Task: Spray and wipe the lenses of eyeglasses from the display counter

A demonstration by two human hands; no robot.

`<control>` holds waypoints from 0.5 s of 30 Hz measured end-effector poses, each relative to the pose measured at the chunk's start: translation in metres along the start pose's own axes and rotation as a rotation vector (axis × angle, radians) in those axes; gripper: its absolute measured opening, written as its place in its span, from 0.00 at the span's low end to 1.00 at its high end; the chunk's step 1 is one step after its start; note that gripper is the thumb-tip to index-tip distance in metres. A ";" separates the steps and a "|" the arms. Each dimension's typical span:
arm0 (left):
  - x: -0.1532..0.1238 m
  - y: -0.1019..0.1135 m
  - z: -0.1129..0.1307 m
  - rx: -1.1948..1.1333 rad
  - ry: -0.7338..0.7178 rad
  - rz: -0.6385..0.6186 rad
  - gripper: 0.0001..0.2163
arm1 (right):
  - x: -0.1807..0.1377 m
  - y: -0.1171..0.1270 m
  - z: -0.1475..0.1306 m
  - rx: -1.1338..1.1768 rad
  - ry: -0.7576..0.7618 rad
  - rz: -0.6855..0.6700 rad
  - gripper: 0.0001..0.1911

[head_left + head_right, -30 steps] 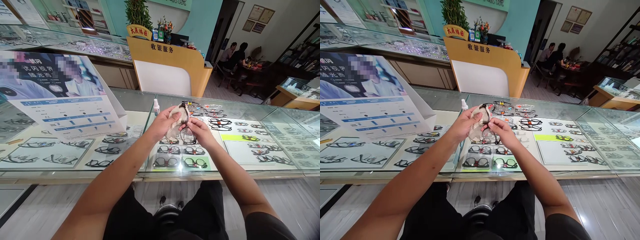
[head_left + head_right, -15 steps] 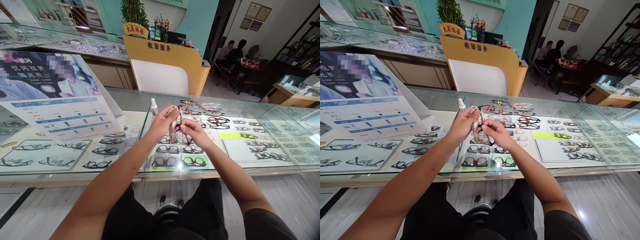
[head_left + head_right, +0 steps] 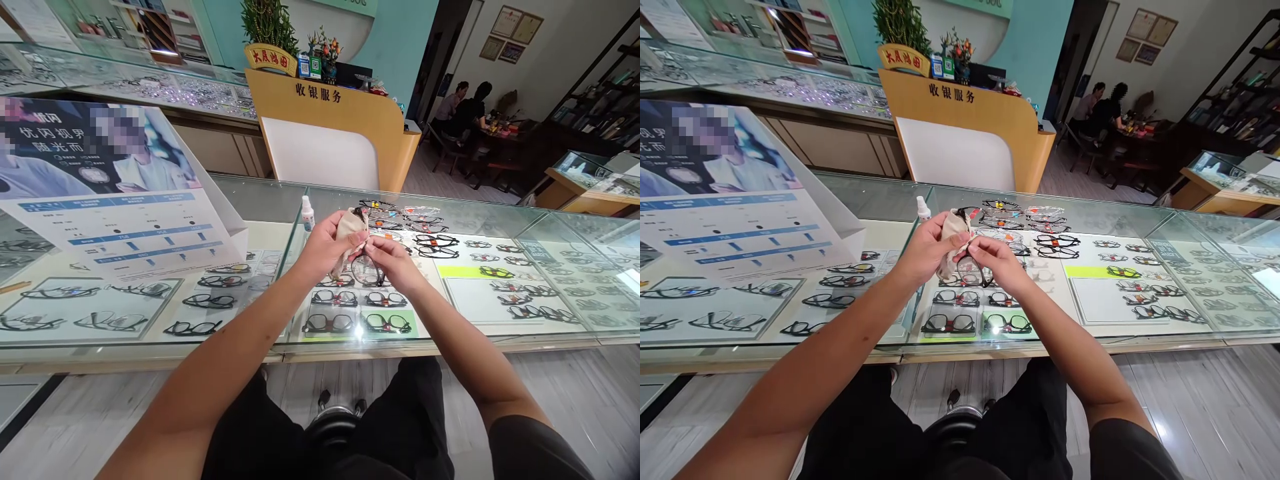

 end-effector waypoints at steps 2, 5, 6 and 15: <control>0.000 0.000 -0.002 0.006 -0.016 0.029 0.28 | 0.000 -0.003 -0.002 -0.039 0.023 -0.013 0.31; -0.001 0.001 -0.003 0.017 -0.027 0.041 0.30 | -0.002 -0.007 -0.009 -0.066 0.060 -0.030 0.31; -0.001 0.002 -0.002 0.023 -0.030 0.046 0.30 | -0.003 -0.008 -0.011 -0.069 0.069 -0.035 0.31; 0.000 0.003 0.000 -0.036 0.041 -0.027 0.31 | -0.004 0.007 -0.009 0.001 0.011 0.036 0.28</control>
Point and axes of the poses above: each hand's wrist, its own x-axis towards the middle knuckle, its own y-axis out of the back of the hand, z = x × y, the point moved 5 cm from there along x, towards the middle knuckle, and after that the axes turned 1 degree about -y, right-handed, at the moved point
